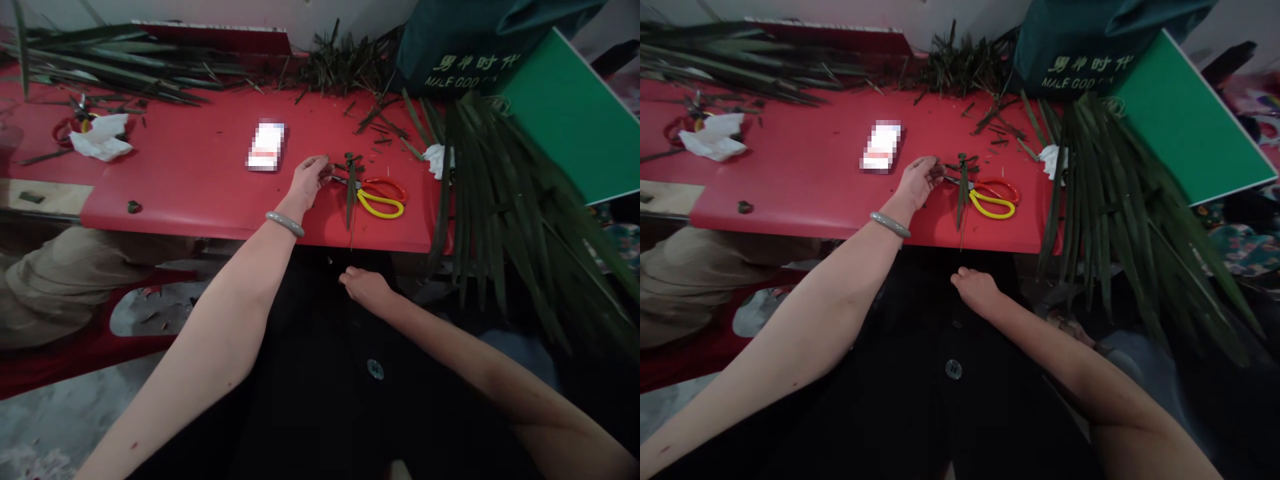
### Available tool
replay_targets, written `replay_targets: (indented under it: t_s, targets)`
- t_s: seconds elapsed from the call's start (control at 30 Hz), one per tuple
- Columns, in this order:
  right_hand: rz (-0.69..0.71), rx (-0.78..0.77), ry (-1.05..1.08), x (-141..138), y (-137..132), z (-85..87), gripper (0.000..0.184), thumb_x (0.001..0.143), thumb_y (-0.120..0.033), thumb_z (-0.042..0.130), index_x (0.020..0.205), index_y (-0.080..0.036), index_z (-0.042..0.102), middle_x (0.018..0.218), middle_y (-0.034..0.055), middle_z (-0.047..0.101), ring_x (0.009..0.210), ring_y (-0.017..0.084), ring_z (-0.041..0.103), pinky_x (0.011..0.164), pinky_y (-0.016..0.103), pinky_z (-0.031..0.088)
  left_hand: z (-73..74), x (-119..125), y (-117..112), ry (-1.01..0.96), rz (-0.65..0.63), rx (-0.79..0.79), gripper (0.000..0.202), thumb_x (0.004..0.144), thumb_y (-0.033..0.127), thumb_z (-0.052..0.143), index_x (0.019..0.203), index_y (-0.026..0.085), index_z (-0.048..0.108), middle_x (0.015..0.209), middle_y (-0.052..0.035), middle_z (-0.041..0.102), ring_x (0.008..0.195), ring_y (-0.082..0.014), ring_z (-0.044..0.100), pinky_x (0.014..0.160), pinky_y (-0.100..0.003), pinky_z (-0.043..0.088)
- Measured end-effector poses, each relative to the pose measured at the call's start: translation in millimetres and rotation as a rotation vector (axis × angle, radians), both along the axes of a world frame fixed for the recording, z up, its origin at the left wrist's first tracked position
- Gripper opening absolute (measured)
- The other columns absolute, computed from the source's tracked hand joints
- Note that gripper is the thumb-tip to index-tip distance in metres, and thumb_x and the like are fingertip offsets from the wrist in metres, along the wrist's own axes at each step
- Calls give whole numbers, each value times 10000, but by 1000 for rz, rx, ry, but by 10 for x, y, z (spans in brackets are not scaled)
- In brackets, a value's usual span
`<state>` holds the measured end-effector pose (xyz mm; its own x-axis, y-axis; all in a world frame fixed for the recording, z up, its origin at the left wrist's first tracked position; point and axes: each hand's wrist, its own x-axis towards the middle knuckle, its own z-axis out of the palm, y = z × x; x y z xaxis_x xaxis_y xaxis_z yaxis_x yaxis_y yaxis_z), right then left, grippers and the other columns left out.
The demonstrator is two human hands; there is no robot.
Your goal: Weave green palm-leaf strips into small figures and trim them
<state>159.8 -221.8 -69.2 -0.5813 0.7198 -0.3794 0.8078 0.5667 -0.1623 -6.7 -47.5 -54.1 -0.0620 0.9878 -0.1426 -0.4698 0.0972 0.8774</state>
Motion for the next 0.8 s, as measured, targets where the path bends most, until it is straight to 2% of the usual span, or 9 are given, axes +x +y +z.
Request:
replay_targets:
  t_s: [0.13,0.23,0.27,0.3,0.37,0.43,0.5,0.63,0.8]
  targets:
    - [-27,-137,243,169,37,191,234,763,-204,479,988,-214,545,1013,41,555,852,153,560,720,243,429,8,2,-8,-11,-6,-1,129,685,278,583,734,168,535,770,-67,624,911,-195,577,789,-317,425]
    - [-74,-159,437,200,-31,261,211,804,-214,410,962,-210,550,943,30,575,841,132,557,749,242,421,17,6,-11,2,-9,-5,111,705,267,559,741,165,535,753,-57,617,886,-180,583,781,-307,427]
    - [-59,-186,470,174,-61,238,215,806,-221,405,962,-216,553,924,25,578,811,125,561,726,236,426,22,7,-12,7,-10,-9,101,713,258,551,741,163,534,743,-53,614,871,-174,586,774,-303,430]
    - [18,-257,476,135,-83,195,214,786,-227,434,960,-226,558,904,15,582,781,121,565,701,228,432,27,7,-12,12,-13,-15,92,720,249,543,741,160,533,734,-48,611,855,-169,589,767,-301,432]
    - [65,-307,415,45,-78,85,217,772,-201,439,942,-228,571,898,15,584,738,118,570,670,228,437,36,5,-13,27,-21,-29,83,735,237,527,748,156,535,718,-40,608,835,-161,591,759,-299,436]
    - [-29,-222,399,-12,1,4,213,786,-205,417,926,-211,578,939,38,575,811,145,564,714,256,432,43,-2,-14,47,-29,-49,81,750,232,512,757,156,540,711,-31,607,834,-155,591,759,-300,438]
    - [-96,-210,457,16,109,-19,213,800,-224,403,933,-208,569,947,40,576,841,148,557,753,267,422,46,-12,-19,53,-41,-60,82,757,229,506,759,158,544,706,-25,605,836,-155,591,762,-304,438]
    - [-153,-348,482,404,134,-28,199,799,-285,404,885,-212,568,884,29,596,797,151,567,729,266,425,48,-32,-37,8,-56,-44,64,738,221,532,739,159,550,695,-26,602,811,-152,597,754,-294,439]
    - [-547,-437,338,1152,-371,-205,225,798,-352,353,747,-263,553,723,24,619,705,186,595,655,281,447,59,-41,-51,-28,-71,-73,63,720,234,556,745,177,562,724,-23,607,799,-135,594,747,-280,438]
